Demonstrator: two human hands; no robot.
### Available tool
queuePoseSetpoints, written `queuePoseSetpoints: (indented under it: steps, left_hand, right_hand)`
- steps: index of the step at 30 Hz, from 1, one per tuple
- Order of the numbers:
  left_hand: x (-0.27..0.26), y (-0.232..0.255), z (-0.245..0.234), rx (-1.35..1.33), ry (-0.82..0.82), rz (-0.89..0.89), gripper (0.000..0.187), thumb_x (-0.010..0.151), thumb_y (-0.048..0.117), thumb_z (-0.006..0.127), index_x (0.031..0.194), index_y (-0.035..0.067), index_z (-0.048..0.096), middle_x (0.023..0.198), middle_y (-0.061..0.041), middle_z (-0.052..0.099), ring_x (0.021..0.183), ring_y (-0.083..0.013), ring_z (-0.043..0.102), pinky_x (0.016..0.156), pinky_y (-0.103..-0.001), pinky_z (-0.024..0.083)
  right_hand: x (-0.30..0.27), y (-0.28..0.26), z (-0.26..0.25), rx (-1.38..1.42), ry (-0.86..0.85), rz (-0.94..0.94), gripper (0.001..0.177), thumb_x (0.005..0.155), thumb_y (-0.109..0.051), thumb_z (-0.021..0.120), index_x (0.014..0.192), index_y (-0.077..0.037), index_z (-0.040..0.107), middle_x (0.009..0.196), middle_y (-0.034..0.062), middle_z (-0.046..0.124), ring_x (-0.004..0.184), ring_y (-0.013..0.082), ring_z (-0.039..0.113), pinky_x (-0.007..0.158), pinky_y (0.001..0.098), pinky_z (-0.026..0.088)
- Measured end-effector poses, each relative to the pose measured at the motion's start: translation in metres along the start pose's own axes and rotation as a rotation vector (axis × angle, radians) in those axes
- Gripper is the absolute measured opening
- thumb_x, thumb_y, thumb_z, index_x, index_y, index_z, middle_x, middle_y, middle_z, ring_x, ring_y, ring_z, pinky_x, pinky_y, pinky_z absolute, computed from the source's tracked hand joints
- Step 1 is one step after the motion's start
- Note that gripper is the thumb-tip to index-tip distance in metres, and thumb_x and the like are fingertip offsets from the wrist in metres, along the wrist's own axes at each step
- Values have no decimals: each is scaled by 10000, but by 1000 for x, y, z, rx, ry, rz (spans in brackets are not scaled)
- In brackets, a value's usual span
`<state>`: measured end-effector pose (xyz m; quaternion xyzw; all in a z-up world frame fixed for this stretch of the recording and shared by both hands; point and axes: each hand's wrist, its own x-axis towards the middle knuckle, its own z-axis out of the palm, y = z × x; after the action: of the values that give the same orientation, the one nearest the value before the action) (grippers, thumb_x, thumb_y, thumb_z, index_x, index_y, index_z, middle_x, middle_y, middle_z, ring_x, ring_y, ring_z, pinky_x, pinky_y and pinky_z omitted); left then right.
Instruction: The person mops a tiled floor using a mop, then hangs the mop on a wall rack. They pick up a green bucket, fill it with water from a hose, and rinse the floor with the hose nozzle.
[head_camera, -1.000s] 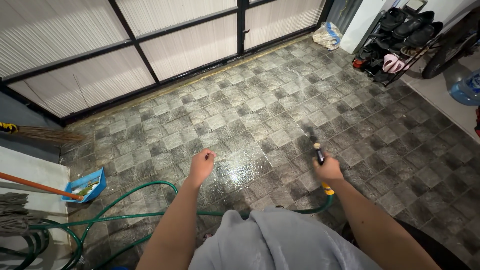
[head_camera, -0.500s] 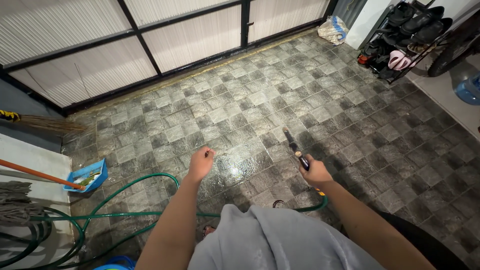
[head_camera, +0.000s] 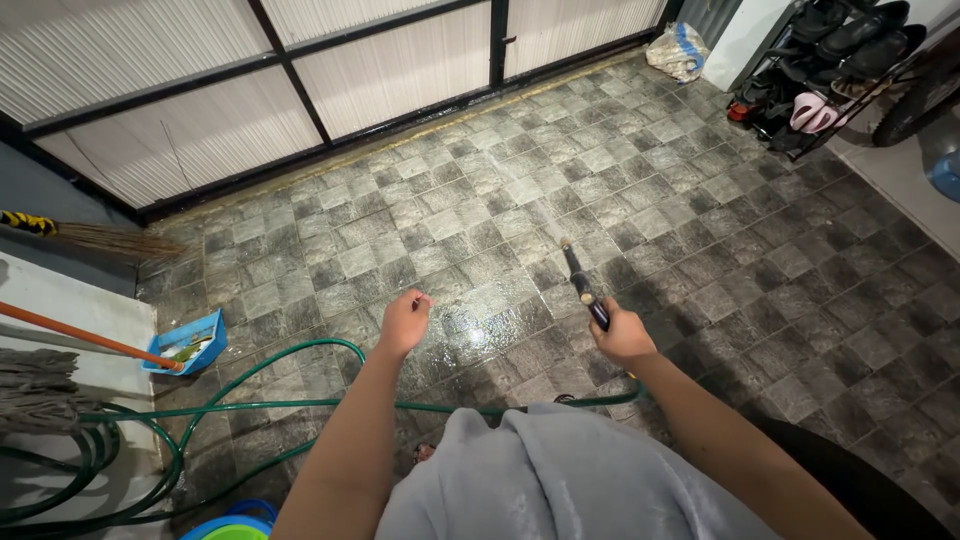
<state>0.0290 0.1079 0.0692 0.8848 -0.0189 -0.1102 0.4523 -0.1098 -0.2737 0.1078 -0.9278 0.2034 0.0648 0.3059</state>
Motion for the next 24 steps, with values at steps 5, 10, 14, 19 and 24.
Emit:
queuePoseSetpoints:
  steps: [5,10,14,19,24]
  left_hand:
    - [1,-8,-5,-4,15,-5,232,968,197,554,1002,59,737,734,-129,708,616,-218,649,623,-367,494]
    - [6,-24,-6,-56,48,52,226,953,198,571,977,27,717,780,-115,731,638,-228,671,625,-366,510]
    - [14,-31,-3,13,39,74,231,946,219,589,969,37,731,797,-125,738,662,-238,681,651,-365,518]
    - [25,-27,25,13,-40,97,229,941,232,597,968,63,749,767,-161,720,674,-275,682,671,-380,517]
    - [39,-16,68,-7,-160,210,199,927,212,608,946,72,748,766,-106,733,678,-218,688,672,-345,525]
  right_hand:
    - [9,-8,0,52,63,92,360,917,-277,665,1191,-51,604,854,256,712,836,422,720,767,491,546]
    - [8,-4,13,-32,-46,-32,384,896,-294,659,1206,-74,606,892,251,715,880,413,725,790,497,554]
    - [5,17,29,-16,22,39,430,868,-323,678,1229,-99,616,945,258,727,950,425,710,828,508,547]
    - [-21,82,38,31,139,441,434,898,-348,673,1236,-82,616,986,245,739,953,416,725,859,492,567]
    - [-74,137,32,236,304,964,396,913,-336,635,1204,-67,641,982,210,766,858,363,790,835,458,612]
